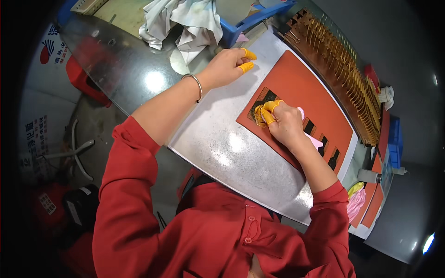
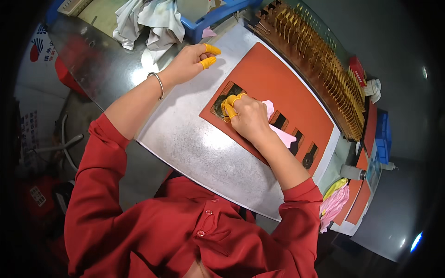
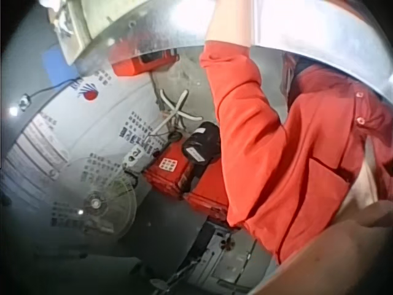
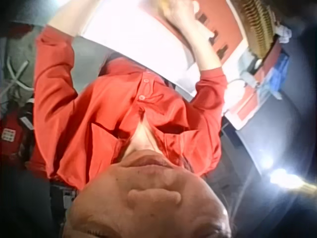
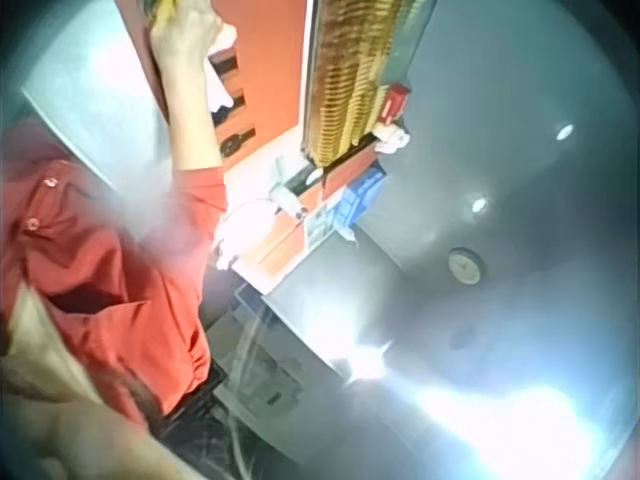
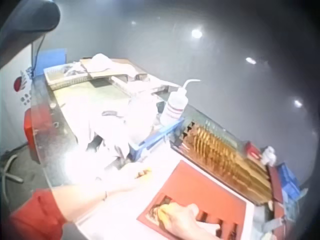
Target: The person cleans four dark, rectangular medals arranged on a red mat using a yellow cloth. They repeatedly wipe the surface of each medal, occasionally dipping the cloth into a liquid bottle to re-wet it. The person handles the medals one by one, ensuring each is thoroughly wiped before moving to the next.
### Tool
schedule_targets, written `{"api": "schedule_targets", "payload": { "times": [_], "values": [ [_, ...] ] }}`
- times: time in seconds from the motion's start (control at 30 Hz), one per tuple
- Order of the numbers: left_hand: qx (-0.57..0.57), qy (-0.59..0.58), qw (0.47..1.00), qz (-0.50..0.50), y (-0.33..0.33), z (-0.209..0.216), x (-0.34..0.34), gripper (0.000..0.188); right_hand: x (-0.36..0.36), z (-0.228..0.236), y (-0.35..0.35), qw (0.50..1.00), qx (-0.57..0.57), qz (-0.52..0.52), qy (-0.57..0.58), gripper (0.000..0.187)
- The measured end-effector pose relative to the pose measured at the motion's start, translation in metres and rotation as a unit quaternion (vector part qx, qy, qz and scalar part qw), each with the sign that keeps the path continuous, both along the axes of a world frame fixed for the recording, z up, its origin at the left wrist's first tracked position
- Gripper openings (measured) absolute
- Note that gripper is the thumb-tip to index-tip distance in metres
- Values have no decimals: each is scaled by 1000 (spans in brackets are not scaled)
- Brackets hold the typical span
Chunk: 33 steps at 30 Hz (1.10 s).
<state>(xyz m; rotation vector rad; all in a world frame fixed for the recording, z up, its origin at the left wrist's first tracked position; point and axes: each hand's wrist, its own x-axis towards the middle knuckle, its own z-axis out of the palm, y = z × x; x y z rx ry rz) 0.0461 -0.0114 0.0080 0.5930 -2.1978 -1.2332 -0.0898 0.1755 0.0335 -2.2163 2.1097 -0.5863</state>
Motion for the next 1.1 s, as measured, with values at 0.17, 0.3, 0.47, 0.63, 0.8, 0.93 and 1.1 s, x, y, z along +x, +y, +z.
{"api": "schedule_targets", "payload": {
  "times": [0.17, 0.3, 0.47, 0.63, 0.8, 0.93, 1.1],
  "values": [
    [17, 29, 999, -10, 0, -3, 0, 25, 8, 1, 11, 999, 19, 18, -35, 16],
    [22, -13, 1000, -4, 2, 7, 1, 25, -13, -2, -11, 998, -4, -34, -53, 19],
    [26, -4, 1000, -8, 1, 5, 1, 26, -13, 1, -13, 997, 5, -43, -58, 13],
    [17, 14, 1000, -4, 1, 0, 2, 26, -4, 3, -8, 997, 19, -21, -71, 10],
    [40, -17, 999, -4, 4, 10, 2, 27, -25, 3, -20, 996, -4, -60, -63, 12],
    [24, 9, 1000, -7, 0, 0, 3, 27, -4, 1, 3, 998, 30, -7, -50, 8],
    [30, -3, 1000, -3, 3, 2, 0, 24, -16, -1, -3, 999, -20, -38, -31, 13]
  ]
}}
